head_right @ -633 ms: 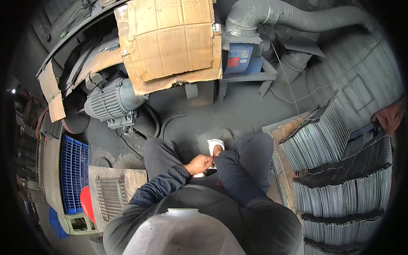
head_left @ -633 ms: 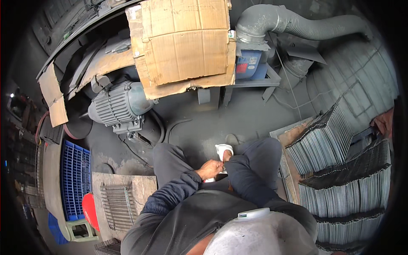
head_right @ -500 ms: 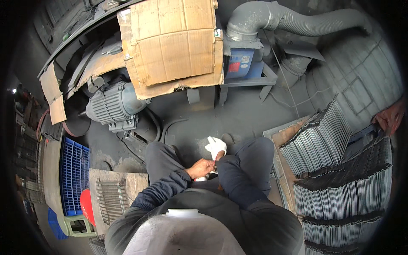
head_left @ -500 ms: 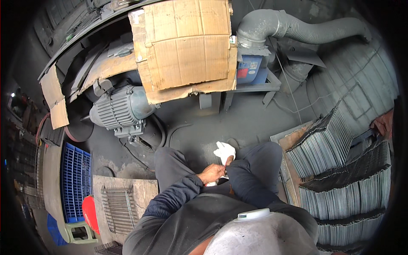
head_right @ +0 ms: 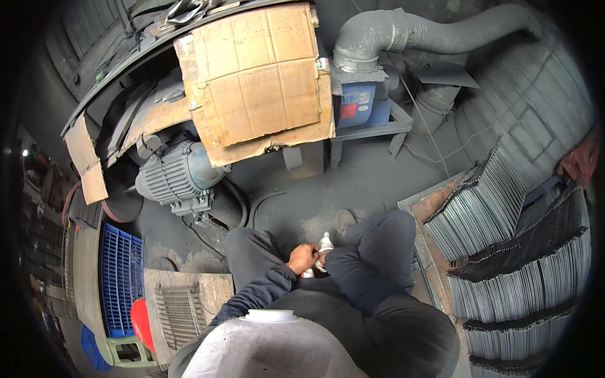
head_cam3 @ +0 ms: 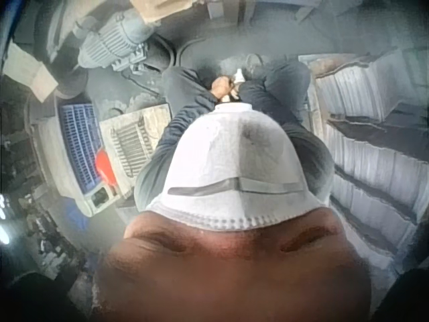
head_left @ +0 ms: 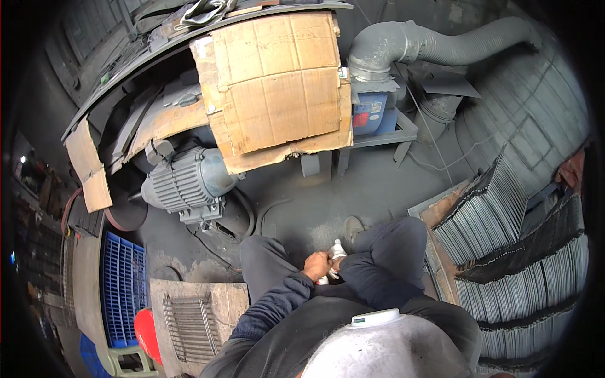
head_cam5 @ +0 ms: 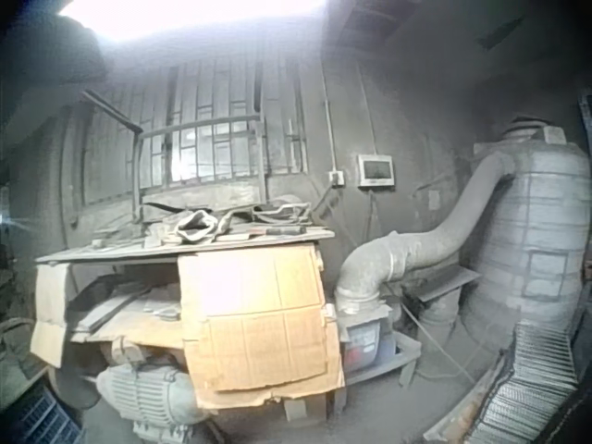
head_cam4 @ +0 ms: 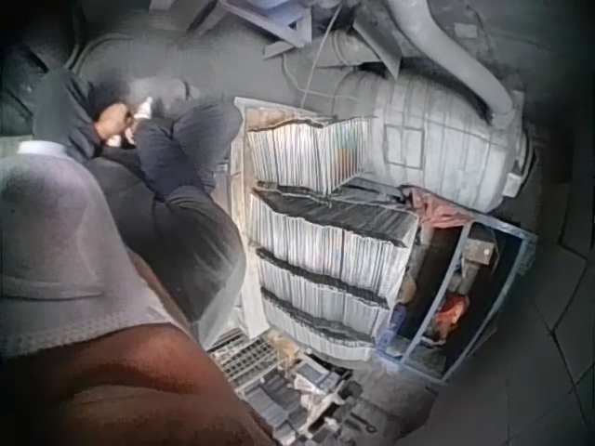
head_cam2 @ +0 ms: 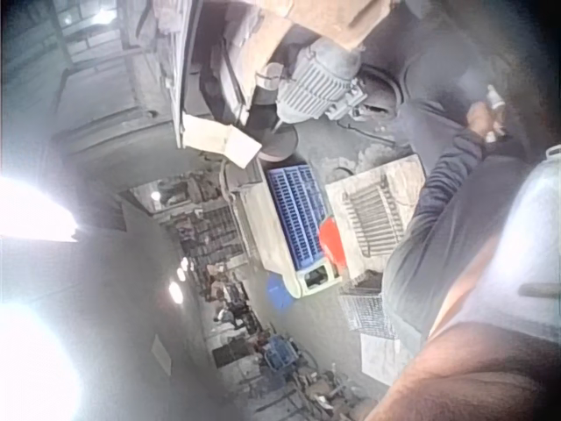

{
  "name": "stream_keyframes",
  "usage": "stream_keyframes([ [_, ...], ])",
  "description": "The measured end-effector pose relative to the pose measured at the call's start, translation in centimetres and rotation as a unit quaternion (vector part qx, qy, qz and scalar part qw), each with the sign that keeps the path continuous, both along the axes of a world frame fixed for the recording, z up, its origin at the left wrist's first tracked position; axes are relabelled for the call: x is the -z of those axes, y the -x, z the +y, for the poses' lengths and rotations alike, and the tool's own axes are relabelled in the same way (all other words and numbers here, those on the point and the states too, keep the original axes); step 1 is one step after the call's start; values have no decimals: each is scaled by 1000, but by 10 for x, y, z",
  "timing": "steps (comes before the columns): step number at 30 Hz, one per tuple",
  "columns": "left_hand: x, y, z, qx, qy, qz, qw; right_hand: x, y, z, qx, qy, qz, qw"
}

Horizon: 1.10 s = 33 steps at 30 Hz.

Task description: Inspecting and preparing wire metal grills in a fabrication workshop.

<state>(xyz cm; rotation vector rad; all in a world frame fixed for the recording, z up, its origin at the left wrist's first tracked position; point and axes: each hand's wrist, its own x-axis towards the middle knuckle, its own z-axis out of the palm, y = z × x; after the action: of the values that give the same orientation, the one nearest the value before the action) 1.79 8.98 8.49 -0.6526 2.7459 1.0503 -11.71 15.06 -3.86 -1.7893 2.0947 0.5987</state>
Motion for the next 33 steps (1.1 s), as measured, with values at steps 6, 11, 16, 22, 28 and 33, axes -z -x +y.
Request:
stream_keyframes([
  [6, 8, 8, -1, 22, 32, -16, 999, -18, -4, 3, -52, -6, -46, 998],
  [11, 39, 12, -4, -59, 35, 6, 998, -52, -14, -7, -105, 6, -84, 991],
  [16, 49, 20, -15, -264, -524, 19, 810, 15, -9, 17, -138, 11, -119, 983],
  [22, 37, 11, -21, -156, -697, -53, 698, 97, 16, 67, -66, 124, -238, 961],
  [28, 43, 12, -8, -105, -499, -20, 860, 112, 0, 20, 8, 280, -385, 879],
  [33, 15, 19, 10, -28, -91, -31, 995, 130, 4, 6, 82, 392, -485, 777],
])
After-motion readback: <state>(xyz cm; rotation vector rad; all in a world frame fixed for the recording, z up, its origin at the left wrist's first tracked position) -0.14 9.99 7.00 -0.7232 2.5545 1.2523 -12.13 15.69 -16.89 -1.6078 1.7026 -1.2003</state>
